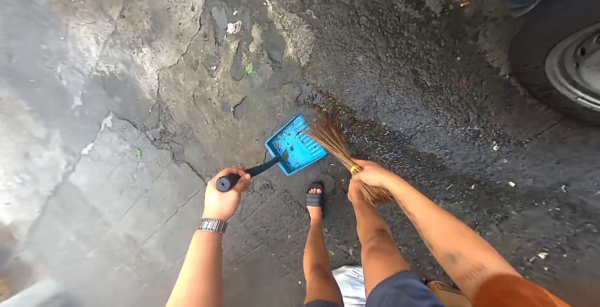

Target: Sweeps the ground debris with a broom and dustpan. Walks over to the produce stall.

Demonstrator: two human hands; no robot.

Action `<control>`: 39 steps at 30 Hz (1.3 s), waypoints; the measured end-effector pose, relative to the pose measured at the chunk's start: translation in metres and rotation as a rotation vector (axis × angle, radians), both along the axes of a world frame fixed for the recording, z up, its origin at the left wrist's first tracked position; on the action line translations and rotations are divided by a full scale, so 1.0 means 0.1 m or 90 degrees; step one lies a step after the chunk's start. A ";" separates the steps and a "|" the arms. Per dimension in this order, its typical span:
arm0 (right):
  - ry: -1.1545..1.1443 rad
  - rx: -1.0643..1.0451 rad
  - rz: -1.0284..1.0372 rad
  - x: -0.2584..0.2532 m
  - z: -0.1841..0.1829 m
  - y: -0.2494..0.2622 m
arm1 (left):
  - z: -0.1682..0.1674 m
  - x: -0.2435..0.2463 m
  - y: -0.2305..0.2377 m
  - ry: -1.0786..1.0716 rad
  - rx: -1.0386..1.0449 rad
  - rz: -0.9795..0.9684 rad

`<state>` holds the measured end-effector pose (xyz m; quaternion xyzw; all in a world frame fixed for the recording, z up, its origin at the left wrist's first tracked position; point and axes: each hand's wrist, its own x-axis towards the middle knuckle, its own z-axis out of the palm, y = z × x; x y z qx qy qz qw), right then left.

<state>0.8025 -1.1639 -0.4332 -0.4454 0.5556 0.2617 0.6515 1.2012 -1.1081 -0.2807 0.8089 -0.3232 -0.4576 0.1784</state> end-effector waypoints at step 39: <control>0.076 -0.028 -0.106 0.98 -0.12 0.83 | 0.12 0.11 0.64 0.012 0.007 0.038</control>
